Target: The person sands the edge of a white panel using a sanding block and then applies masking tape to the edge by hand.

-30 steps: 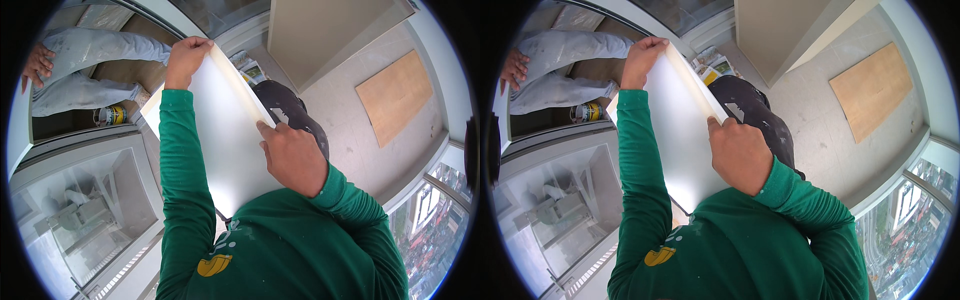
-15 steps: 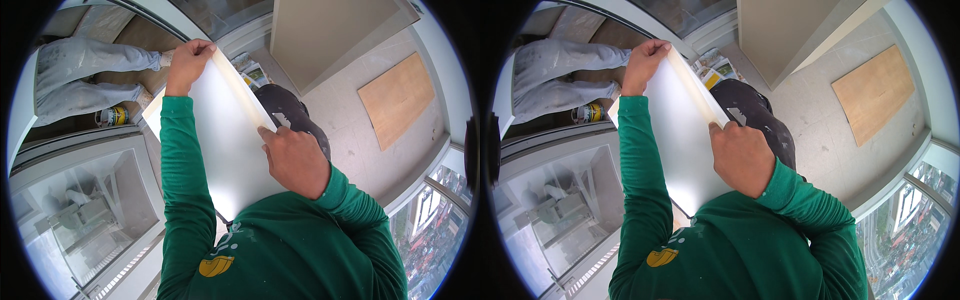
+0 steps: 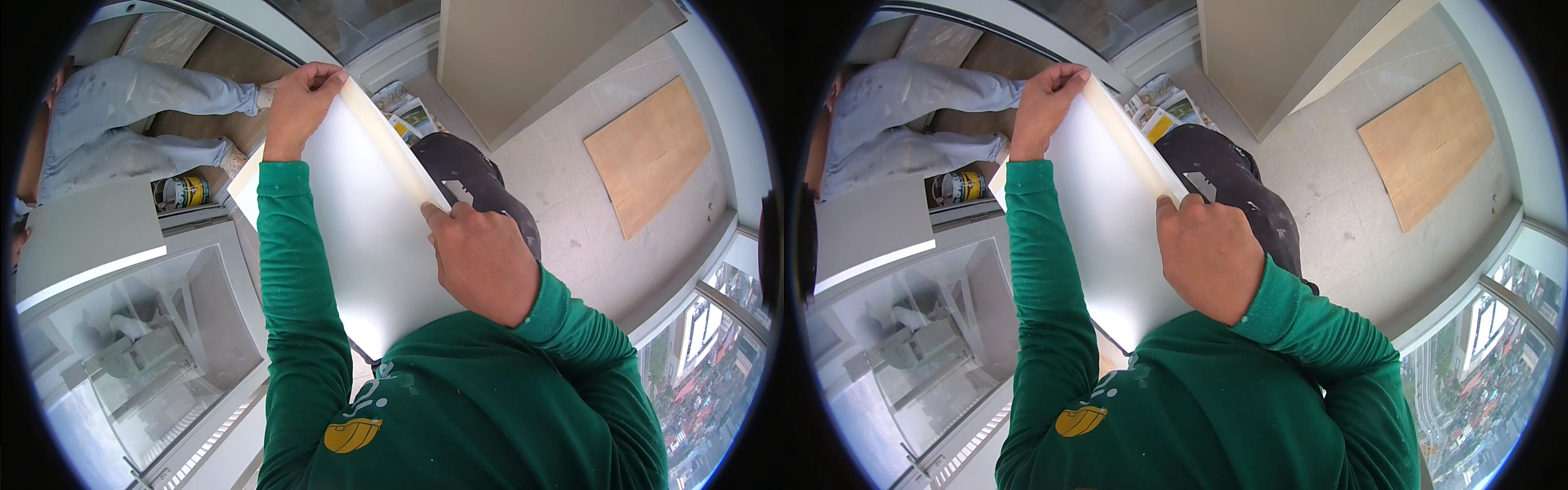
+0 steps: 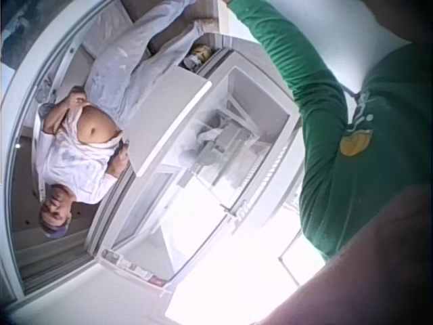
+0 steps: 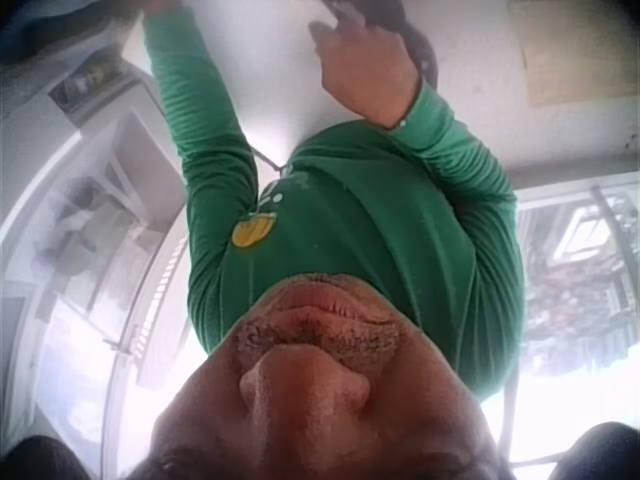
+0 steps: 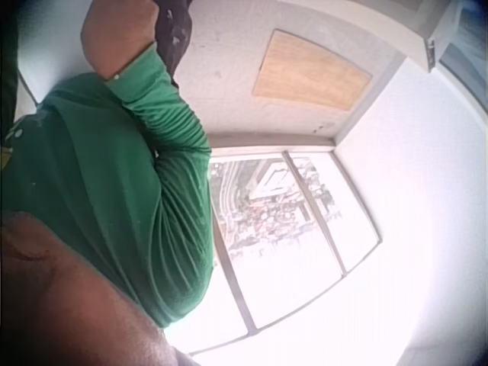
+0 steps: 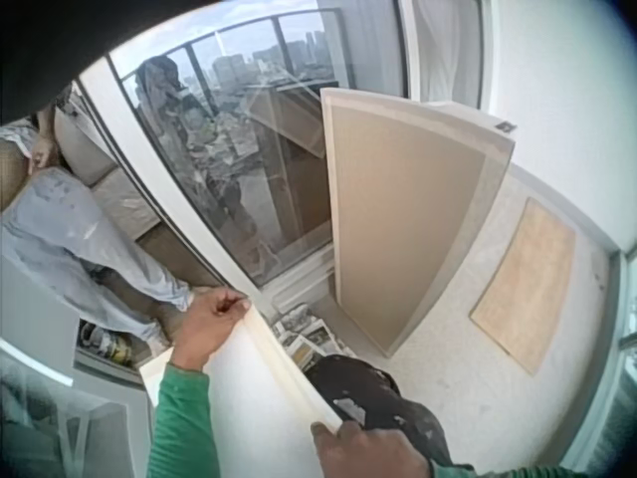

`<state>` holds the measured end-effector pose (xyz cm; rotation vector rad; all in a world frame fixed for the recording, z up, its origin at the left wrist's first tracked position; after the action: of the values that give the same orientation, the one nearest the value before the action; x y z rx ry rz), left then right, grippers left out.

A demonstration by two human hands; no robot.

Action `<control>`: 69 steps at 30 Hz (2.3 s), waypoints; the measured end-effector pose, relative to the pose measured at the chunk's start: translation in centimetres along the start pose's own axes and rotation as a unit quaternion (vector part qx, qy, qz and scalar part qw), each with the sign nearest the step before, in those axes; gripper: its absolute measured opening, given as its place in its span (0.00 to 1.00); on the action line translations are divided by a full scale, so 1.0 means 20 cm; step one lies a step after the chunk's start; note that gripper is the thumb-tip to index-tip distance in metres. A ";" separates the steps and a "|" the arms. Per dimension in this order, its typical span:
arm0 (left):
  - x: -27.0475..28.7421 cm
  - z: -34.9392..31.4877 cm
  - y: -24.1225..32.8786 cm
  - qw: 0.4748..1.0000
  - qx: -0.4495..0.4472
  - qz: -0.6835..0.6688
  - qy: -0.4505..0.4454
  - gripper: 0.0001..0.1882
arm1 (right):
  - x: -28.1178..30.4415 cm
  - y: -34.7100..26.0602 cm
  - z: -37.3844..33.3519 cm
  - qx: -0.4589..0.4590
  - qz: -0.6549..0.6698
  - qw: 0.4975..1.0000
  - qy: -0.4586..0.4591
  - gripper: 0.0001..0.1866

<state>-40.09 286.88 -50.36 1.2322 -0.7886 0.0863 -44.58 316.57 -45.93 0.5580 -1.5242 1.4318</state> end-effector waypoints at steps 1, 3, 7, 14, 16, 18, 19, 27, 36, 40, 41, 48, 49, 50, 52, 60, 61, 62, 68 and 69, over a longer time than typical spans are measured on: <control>0.00 0.00 0.01 1.000 -0.002 0.000 -0.001 0.16 | 0.00 0.00 0.00 -0.001 -0.002 1.000 -0.001 0.23; 0.00 -0.01 0.02 1.000 -0.020 0.012 0.013 0.16 | 0.00 0.00 -0.01 0.004 -0.003 1.000 0.011 0.23; 0.01 -0.02 0.02 0.999 -0.029 0.024 0.024 0.15 | 0.00 -0.01 -0.01 0.012 -0.015 1.000 0.015 0.23; 0.01 0.00 0.01 0.999 -0.037 0.019 0.018 0.16 | 0.00 -0.01 -0.03 -0.024 -0.017 1.000 -0.004 0.22; 0.01 0.00 0.00 0.999 -0.032 0.026 0.014 0.16 | 0.00 0.00 -0.02 -0.023 -0.022 1.000 -0.001 0.22; 0.01 0.00 0.01 0.999 -0.038 0.026 0.027 0.16 | 0.00 0.00 -0.02 0.000 -0.027 1.000 0.017 0.22; 0.02 0.00 0.01 0.998 -0.041 0.025 0.033 0.16 | 0.01 0.00 -0.02 0.011 -0.029 0.999 0.026 0.23; 0.01 0.00 0.01 0.998 -0.036 0.040 0.026 0.18 | 0.00 0.00 -0.01 0.006 -0.037 0.999 0.013 0.20; 0.00 -0.01 0.01 1.000 -0.021 0.017 0.015 0.17 | 0.02 0.00 0.00 0.005 -0.027 1.000 0.014 0.18; 0.01 -0.02 0.02 1.000 -0.017 0.013 0.021 0.17 | -0.01 0.01 -0.01 -0.011 -0.026 1.000 0.004 0.20; 0.00 -0.02 0.01 1.000 -0.020 0.010 0.021 0.18 | -0.01 0.01 -0.01 -0.011 -0.028 1.000 0.004 0.21; 0.01 -0.03 0.02 0.999 -0.038 0.029 0.023 0.20 | -0.01 0.02 0.00 -0.020 -0.024 0.999 -0.008 0.21; 0.02 -0.03 0.02 0.998 -0.042 0.036 0.025 0.21 | -0.02 0.02 0.00 -0.020 -0.023 0.999 -0.011 0.21; 0.02 -0.03 0.01 0.998 -0.043 0.038 0.024 0.21 | -0.02 0.02 0.00 -0.019 -0.021 1.000 -0.011 0.20; 0.02 -0.02 0.00 0.998 -0.045 0.043 0.023 0.22 | -0.01 0.01 0.00 -0.016 -0.018 1.000 -0.011 0.20; 0.01 -0.02 0.00 0.999 -0.033 0.027 0.025 0.21 | -0.02 0.01 0.01 -0.004 -0.026 1.000 -0.016 0.20; 0.01 -0.02 0.00 0.999 -0.033 0.027 0.027 0.21 | -0.02 0.01 0.00 0.001 -0.027 1.000 -0.012 0.20; 0.02 -0.02 -0.01 0.998 -0.037 0.031 0.028 0.20 | -0.02 0.01 0.00 0.002 -0.025 1.000 -0.013 0.20; 0.01 -0.03 0.01 0.998 -0.039 0.039 0.029 0.19 | -0.01 0.01 0.00 0.002 -0.022 1.000 -0.011 0.20; 0.02 -0.04 0.03 0.998 -0.033 0.045 0.028 0.19 | -0.01 0.01 0.00 0.003 -0.022 1.000 -0.012 0.20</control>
<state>-39.75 287.61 -49.79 1.1265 -0.7919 0.1658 -44.66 316.58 -46.18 0.6113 -1.5185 1.4005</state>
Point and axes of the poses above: each hand's wrist, its own z-axis towards the middle knuckle, its own x-axis out of the back of the hand, y = z × x, the point moved 7 cm from there along z, towards the middle knuckle, and after that the axes turned 15 degrees about y, right-handed, at the moved point
